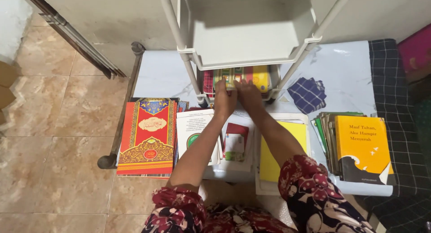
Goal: The person removes books, notebooks, and papers from a plastic shelving unit onto the table by hand, then wipes down the empty shelves with a cloth.
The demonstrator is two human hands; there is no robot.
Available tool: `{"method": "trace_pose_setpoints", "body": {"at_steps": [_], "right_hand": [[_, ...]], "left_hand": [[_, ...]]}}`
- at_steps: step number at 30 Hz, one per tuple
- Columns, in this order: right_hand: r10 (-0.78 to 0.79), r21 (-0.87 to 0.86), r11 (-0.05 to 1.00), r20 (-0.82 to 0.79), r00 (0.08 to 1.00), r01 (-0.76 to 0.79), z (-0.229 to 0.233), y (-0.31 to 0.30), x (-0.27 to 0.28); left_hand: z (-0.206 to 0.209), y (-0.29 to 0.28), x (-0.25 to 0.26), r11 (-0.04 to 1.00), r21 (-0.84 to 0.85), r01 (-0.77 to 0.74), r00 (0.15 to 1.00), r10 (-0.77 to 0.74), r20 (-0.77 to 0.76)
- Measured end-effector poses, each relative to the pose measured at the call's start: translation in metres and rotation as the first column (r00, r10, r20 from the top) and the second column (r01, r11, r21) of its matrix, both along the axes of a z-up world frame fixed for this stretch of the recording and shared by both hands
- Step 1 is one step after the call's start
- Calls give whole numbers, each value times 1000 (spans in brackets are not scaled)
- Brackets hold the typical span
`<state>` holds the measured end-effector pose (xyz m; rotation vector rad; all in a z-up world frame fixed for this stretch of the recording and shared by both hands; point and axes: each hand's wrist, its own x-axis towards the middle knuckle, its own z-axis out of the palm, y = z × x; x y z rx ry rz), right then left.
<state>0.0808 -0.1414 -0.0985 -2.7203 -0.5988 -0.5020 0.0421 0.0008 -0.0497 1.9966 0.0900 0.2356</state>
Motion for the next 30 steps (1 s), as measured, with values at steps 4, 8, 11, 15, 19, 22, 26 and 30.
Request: {"method": "trace_pose_setpoints", "body": {"at_steps": [4, 8, 11, 15, 19, 22, 26, 30], "right_hand": [[-80, -32, 997, -460, 884, 73, 38, -12, 29], [58, 329, 942, -341, 938, 61, 57, -27, 16], [123, 478, 877, -316, 941, 46, 81, -36, -2], [255, 652, 757, -361, 897, 47, 115, -51, -27], [369, 764, 604, -520, 770, 227, 137, -71, -44], [553, 885, 464, -327, 766, 43, 146, -84, -55], [468, 877, 480, -290, 835, 36, 172, -102, -81], [442, 909, 410, -267, 856, 72, 204, -119, -109]], "left_hand": [[7, -2, -2, 980, 182, -79, 966, 31, 256], [8, -8, 4, 981, -61, -185, 969, 193, 152], [3, -8, 9, 957, -191, -218, 961, 245, 128], [8, -11, -2, 918, -322, -231, 966, 255, 35], [30, -15, -18, 898, -392, -199, 980, 182, -80], [31, -19, -25, 824, -562, -66, 988, 133, 79], [33, -17, -37, 692, -711, 124, 983, 13, 184], [64, -18, -65, 663, -717, 216, 974, -98, 202]]}}
